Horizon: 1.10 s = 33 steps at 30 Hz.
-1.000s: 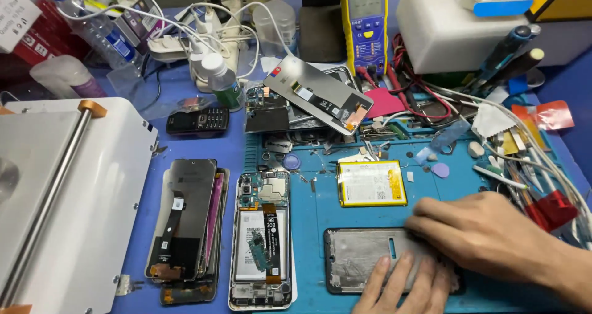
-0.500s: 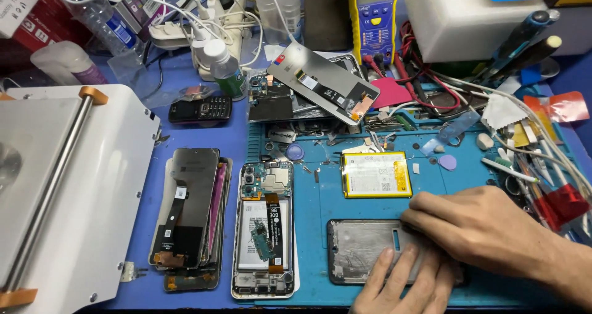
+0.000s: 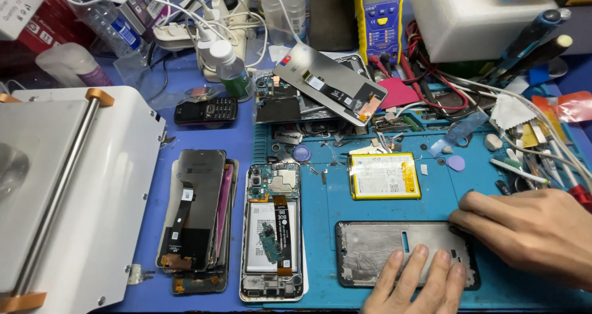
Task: The person disassembles a smartphone by removing the back cover, battery, and internal components. They use a prying tool to separate parts and a cloth to wipe the interior frame, leaving the phone partially disassembled on the workbench.
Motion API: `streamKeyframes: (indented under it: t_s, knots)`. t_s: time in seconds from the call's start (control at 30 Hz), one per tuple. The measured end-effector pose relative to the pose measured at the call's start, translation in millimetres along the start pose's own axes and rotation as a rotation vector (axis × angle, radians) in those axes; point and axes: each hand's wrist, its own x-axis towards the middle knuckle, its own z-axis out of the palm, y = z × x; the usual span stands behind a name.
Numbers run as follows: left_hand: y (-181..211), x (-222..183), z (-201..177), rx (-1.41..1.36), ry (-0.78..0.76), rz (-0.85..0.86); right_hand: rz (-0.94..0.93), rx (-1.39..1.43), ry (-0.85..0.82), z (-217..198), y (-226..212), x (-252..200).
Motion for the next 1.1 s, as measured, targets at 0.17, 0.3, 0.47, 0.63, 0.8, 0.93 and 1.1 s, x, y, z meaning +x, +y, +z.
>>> streamKeyframes:
  t_s: [0.17, 0.3, 0.47, 0.63, 0.8, 0.93, 1.1]
  knots:
    - [2, 19, -17, 0.004, -0.017, -0.063, -0.117, 0.043, 0.079, -11, -26, 54]
    - [-5, 42, -32, -0.165, 0.029, -0.099, -0.238, 0.137, 0.141, -10, -43, 95]
    - [-10, 39, -34, -0.164, 0.075, -0.075, -0.290, 0.136, 0.129, -15, -43, 101]
    - [-24, 42, -61, -0.330, -0.046, -0.048, -0.102, 0.024, 0.073, -24, -33, 59]
    - [-31, 43, -71, -0.423, -0.074, -0.076, -0.200, 0.074, 0.148, -18, -58, 109]
    - [-26, 34, -65, -0.296, -0.055, -0.112, -0.139, 0.066, 0.068, -26, -53, 94]
    - [-29, 34, -67, -0.338, -0.008, -0.136, -0.156, 0.047, 0.092, -19, -67, 115]
